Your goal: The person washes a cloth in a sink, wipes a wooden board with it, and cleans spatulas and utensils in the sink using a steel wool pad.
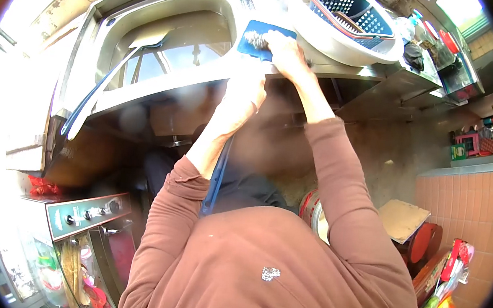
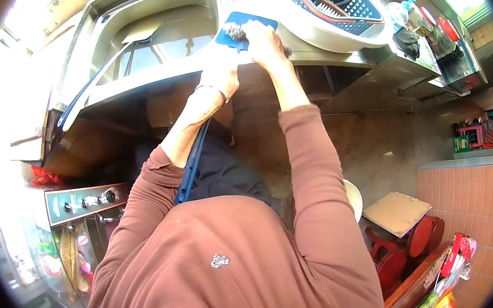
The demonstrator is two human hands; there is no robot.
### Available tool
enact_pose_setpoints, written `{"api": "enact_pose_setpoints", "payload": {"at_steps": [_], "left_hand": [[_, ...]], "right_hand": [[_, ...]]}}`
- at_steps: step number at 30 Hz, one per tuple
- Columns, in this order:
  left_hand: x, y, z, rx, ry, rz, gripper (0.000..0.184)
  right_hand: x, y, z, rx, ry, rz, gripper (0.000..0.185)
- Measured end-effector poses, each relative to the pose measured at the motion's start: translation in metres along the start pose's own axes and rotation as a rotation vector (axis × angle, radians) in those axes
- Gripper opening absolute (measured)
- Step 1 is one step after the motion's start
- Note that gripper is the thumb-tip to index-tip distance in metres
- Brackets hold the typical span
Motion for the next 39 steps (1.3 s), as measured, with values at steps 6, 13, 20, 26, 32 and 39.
{"api": "enact_pose_setpoints", "payload": {"at_steps": [6, 13, 20, 26, 32, 39], "left_hand": [[-0.006, -0.032, -0.005, -0.506, 0.186, 0.02, 0.012], [-0.011, -0.024, 0.006, -0.011, 0.094, 0.091, 0.021], [0.006, -0.04, -0.009, -0.38, 0.299, -0.33, 0.022], [0.005, -0.042, -0.01, -0.309, 0.277, -0.356, 0.022], [0.022, -0.002, -0.145, -0.406, 0.327, -0.26, 0.036], [0.001, -0.088, -0.244, -0.63, 0.679, -0.881, 0.033]], "right_hand": [[0.065, -0.024, 0.044, -0.217, -0.141, -0.105, 0.023], [-0.02, -0.01, -0.014, -0.161, 0.108, 0.062, 0.035], [-0.004, 0.002, -0.021, -0.156, 0.065, 0.004, 0.034], [0.079, -0.037, 0.049, -0.239, -0.051, -0.08, 0.031], [0.088, -0.002, 0.02, 0.513, -0.164, 0.289, 0.02], [0.059, -0.028, -0.005, 0.529, -0.095, 0.219, 0.025]]}}
Point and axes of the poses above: each hand's wrist, its own x-axis towards the middle knuckle, its own y-axis out of the back of the hand, z = x × y, the point moved 5 cm from there along x, towards the middle knuckle, and after that the axes turned 3 degrees about x, right-handed, at the moved point
